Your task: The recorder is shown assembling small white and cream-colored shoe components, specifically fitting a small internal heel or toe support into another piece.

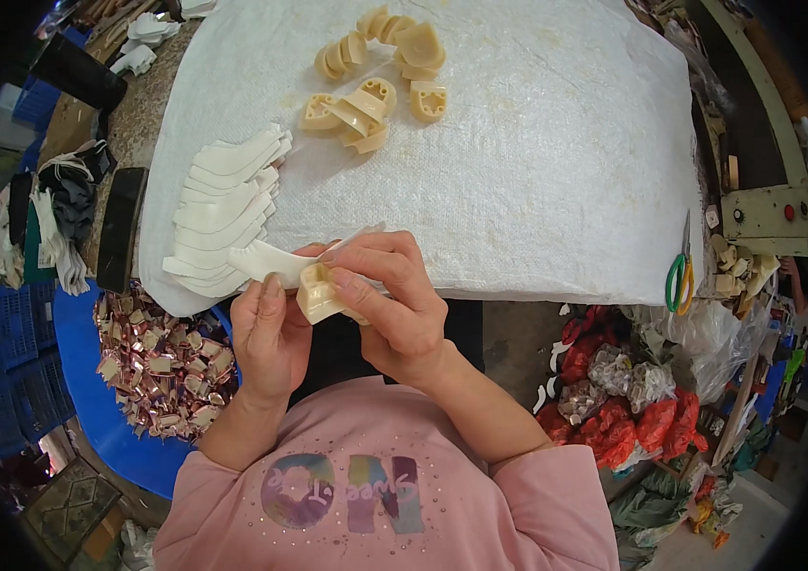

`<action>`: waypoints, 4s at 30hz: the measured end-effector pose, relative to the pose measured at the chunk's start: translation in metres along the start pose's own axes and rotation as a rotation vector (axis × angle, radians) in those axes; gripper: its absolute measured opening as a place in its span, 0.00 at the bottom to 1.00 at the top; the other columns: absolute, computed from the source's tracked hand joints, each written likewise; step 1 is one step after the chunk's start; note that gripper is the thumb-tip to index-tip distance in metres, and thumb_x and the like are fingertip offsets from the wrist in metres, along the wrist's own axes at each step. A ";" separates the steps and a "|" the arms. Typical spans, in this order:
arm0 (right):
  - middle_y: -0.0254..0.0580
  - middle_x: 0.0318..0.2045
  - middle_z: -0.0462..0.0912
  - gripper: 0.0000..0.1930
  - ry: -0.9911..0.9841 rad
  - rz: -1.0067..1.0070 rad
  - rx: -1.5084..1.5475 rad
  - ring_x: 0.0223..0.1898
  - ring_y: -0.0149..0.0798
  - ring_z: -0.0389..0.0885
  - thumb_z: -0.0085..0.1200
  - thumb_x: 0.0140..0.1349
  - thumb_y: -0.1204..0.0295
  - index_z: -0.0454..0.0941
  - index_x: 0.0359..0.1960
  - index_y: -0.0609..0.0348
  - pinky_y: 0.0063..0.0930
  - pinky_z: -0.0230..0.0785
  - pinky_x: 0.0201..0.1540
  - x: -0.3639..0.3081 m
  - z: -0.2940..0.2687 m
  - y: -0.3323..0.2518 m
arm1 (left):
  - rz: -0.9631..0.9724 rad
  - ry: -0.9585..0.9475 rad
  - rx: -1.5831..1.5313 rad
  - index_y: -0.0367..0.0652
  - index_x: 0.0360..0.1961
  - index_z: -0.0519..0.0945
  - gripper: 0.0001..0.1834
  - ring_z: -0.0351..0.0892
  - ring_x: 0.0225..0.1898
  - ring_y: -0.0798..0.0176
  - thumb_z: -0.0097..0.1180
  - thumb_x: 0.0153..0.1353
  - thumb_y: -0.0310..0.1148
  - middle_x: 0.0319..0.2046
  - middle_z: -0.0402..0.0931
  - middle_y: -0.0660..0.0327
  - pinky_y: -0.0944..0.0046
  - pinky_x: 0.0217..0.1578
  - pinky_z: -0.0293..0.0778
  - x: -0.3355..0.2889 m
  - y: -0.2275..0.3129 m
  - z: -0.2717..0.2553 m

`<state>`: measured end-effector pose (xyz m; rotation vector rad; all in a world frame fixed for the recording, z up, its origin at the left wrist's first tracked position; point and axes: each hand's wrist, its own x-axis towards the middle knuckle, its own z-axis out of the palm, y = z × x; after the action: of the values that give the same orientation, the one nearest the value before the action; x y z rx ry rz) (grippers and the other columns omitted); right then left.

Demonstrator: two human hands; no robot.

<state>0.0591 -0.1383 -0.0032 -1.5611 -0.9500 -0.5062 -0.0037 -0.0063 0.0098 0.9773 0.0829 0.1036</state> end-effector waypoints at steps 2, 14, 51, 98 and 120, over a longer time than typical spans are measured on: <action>0.47 0.42 0.76 0.25 0.005 -0.004 -0.016 0.39 0.47 0.75 0.52 0.43 0.90 0.73 0.47 0.59 0.35 0.70 0.40 -0.002 0.001 0.002 | -0.006 -0.010 0.005 0.23 0.54 0.65 0.23 0.72 0.53 0.58 0.36 0.70 0.36 0.51 0.70 0.47 0.60 0.54 0.68 0.000 0.000 0.001; 0.41 0.38 0.78 0.23 -0.077 -0.034 -0.296 0.34 0.43 0.68 0.57 0.40 0.85 0.74 0.43 0.56 0.35 0.63 0.38 0.003 -0.001 0.004 | 0.034 0.029 0.360 0.22 0.55 0.64 0.23 0.72 0.52 0.58 0.34 0.70 0.34 0.52 0.70 0.46 0.61 0.53 0.69 -0.003 0.001 -0.001; 0.37 0.27 0.67 0.16 -0.381 0.366 0.102 0.34 0.41 0.65 0.51 0.38 0.86 0.73 0.32 0.55 0.33 0.49 0.42 0.005 -0.019 -0.001 | 0.471 -0.054 0.799 0.37 0.31 0.78 0.05 0.66 0.23 0.65 0.57 0.58 0.28 0.21 0.69 0.62 0.69 0.23 0.63 0.014 -0.010 -0.018; 0.41 0.34 0.79 0.10 -0.272 0.840 0.310 0.32 0.29 0.76 0.48 0.63 0.73 0.75 0.42 0.65 0.22 0.69 0.35 -0.009 -0.031 -0.008 | 0.553 -0.137 0.935 0.37 0.28 0.71 0.09 0.75 0.33 0.57 0.55 0.48 0.13 0.34 0.73 0.53 0.64 0.31 0.71 0.004 -0.008 -0.010; 0.40 0.35 0.79 0.16 -0.113 0.906 0.591 0.38 0.32 0.75 0.49 0.64 0.70 0.69 0.53 0.60 0.25 0.67 0.45 -0.008 -0.030 0.012 | 0.225 0.117 0.403 0.32 0.37 0.75 0.07 0.75 0.37 0.70 0.57 0.57 0.20 0.39 0.78 0.54 0.70 0.40 0.72 0.000 -0.015 -0.004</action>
<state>0.0693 -0.1690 -0.0101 -1.2970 -0.3322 0.4705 -0.0033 -0.0113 -0.0043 1.3816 0.1036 0.3618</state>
